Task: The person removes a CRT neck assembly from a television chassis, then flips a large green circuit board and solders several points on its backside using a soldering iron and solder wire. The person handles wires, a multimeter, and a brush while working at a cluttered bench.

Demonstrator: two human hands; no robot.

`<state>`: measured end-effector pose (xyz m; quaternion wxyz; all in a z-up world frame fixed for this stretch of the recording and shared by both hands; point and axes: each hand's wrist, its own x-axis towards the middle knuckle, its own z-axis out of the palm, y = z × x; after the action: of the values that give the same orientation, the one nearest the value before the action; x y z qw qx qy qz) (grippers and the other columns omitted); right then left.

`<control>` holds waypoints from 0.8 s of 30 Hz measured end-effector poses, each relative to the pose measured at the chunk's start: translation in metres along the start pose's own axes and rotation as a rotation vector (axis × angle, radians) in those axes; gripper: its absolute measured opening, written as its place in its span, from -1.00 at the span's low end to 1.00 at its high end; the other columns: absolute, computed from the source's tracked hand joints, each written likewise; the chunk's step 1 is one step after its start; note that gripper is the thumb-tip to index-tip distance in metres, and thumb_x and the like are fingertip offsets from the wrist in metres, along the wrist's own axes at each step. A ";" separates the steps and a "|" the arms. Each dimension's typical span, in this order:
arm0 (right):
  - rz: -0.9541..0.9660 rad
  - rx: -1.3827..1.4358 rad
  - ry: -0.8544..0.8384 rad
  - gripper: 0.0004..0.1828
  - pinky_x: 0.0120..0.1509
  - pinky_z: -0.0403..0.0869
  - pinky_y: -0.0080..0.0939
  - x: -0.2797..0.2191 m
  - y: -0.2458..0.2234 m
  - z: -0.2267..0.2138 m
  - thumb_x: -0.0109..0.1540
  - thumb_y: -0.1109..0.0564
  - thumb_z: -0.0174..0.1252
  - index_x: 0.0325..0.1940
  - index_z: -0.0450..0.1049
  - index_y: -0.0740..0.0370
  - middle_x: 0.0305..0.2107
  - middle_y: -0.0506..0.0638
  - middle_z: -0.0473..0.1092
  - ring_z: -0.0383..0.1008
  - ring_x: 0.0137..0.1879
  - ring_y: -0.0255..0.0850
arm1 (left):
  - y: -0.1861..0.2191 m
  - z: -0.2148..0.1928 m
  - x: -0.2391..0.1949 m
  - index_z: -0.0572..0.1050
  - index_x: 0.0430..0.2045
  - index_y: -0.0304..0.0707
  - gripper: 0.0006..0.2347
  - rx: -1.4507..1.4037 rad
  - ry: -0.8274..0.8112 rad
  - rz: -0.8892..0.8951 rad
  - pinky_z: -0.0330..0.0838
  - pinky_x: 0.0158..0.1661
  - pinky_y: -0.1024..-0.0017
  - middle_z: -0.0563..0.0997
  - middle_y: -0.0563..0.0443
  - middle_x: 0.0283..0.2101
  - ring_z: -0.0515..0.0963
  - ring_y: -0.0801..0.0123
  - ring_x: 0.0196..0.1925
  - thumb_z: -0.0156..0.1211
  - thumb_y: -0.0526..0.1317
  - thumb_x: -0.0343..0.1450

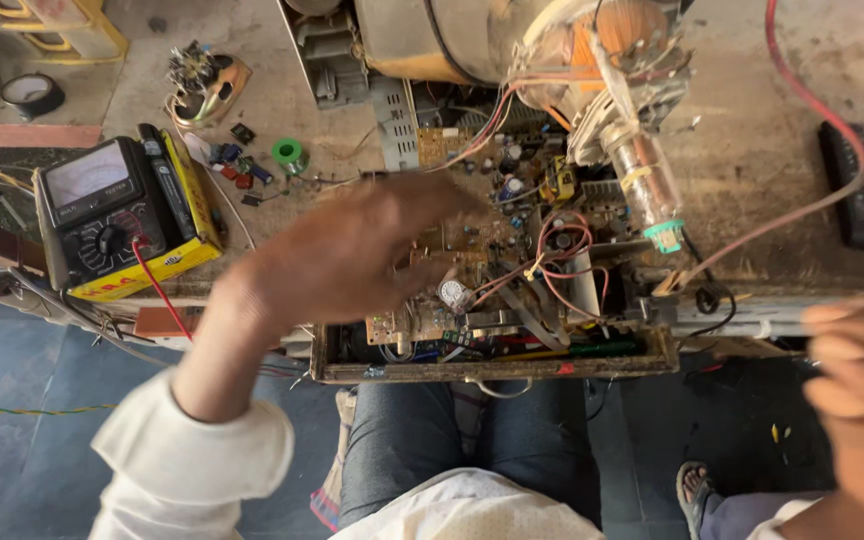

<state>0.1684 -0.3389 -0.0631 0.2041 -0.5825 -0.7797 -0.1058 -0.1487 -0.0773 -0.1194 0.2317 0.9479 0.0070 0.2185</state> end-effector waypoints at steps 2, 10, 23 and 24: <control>0.003 0.119 0.030 -0.69 0.09 0.59 -0.05 -0.025 -0.025 0.024 0.11 0.20 0.29 -0.07 0.53 0.30 -0.15 0.18 0.54 0.61 -0.02 0.01 | -0.006 0.027 -0.012 0.42 0.16 -0.36 -0.52 0.000 -0.089 -0.113 0.39 0.21 0.13 0.53 -0.22 0.17 0.51 -0.01 0.22 0.35 -0.28 0.32; 0.135 0.271 0.382 -0.82 0.00 0.61 -0.12 -0.032 -0.088 0.087 0.07 0.26 0.38 -0.27 0.58 0.33 -0.34 0.14 0.56 0.63 -0.12 -0.03 | 0.002 0.054 -0.016 0.38 0.16 -0.29 -0.39 0.128 -0.118 -0.219 0.37 0.17 0.09 0.47 -0.16 0.06 0.48 -0.04 0.17 0.37 -0.30 0.16; 0.167 0.354 0.397 -0.80 -0.07 0.64 -0.26 -0.030 -0.106 0.089 0.11 0.27 0.37 -0.18 0.60 0.29 -0.25 0.11 0.58 0.65 -0.06 -0.06 | 0.016 0.017 -0.014 0.55 0.00 -0.46 -0.54 -0.018 0.107 -0.164 0.52 0.10 0.23 0.60 -0.19 0.04 0.64 0.05 0.03 0.41 -0.28 0.19; 0.188 0.354 0.404 -0.78 -0.05 0.63 -0.22 -0.031 -0.109 0.088 0.10 0.27 0.37 -0.17 0.59 0.30 -0.25 0.11 0.58 0.65 -0.06 -0.05 | 0.021 0.012 -0.015 0.56 -0.01 -0.46 -0.55 -0.076 0.128 -0.186 0.56 0.09 0.26 0.62 -0.18 0.04 0.68 0.09 -0.01 0.41 -0.29 0.19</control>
<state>0.0548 -0.3627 -0.1472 0.4631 -0.5746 -0.6720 -0.0625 -0.1591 -0.1033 -0.1257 0.2856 0.9179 0.1013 0.2561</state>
